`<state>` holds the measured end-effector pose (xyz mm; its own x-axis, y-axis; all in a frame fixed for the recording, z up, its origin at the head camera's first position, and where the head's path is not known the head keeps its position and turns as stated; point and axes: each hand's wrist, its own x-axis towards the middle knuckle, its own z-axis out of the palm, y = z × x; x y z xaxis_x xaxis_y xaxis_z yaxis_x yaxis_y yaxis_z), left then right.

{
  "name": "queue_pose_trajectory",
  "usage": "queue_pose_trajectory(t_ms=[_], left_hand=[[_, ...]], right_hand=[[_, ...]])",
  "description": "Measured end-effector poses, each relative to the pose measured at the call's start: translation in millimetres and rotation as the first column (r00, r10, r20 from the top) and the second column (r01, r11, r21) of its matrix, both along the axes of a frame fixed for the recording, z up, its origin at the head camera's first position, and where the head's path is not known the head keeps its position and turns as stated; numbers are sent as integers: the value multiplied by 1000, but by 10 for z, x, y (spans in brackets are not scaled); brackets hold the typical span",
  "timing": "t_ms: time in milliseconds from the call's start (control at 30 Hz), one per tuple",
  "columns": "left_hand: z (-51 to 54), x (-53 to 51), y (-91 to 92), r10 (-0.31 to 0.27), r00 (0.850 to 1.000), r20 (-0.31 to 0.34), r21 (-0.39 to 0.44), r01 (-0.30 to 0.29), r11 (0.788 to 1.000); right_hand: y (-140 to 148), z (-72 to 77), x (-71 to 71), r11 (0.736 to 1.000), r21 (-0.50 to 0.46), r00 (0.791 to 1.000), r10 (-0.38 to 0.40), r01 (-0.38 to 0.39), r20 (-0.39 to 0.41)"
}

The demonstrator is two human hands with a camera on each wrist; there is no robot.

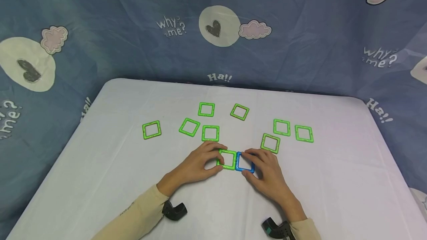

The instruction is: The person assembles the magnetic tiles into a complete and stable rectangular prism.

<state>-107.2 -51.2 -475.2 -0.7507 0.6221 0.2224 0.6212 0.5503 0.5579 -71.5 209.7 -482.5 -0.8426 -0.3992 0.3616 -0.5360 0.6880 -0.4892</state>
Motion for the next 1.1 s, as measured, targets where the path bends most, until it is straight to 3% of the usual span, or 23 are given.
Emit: queue_pose_trajectory(t_ms=[400,700,1100], left_hand=[[36,31,-3,17,999,48,-9,-16,1000],[-22,69,14,-4,1000,13,-1,4,1000],[71,10,-5,-5,999,32,0,5,1000]], right_hand=[[-18,28,34,1000,-14,999,-11,11,42],[-7,8,94,999,-23,998,-41,42,40],[-16,25,18,999,-22,999,-31,32,31]])
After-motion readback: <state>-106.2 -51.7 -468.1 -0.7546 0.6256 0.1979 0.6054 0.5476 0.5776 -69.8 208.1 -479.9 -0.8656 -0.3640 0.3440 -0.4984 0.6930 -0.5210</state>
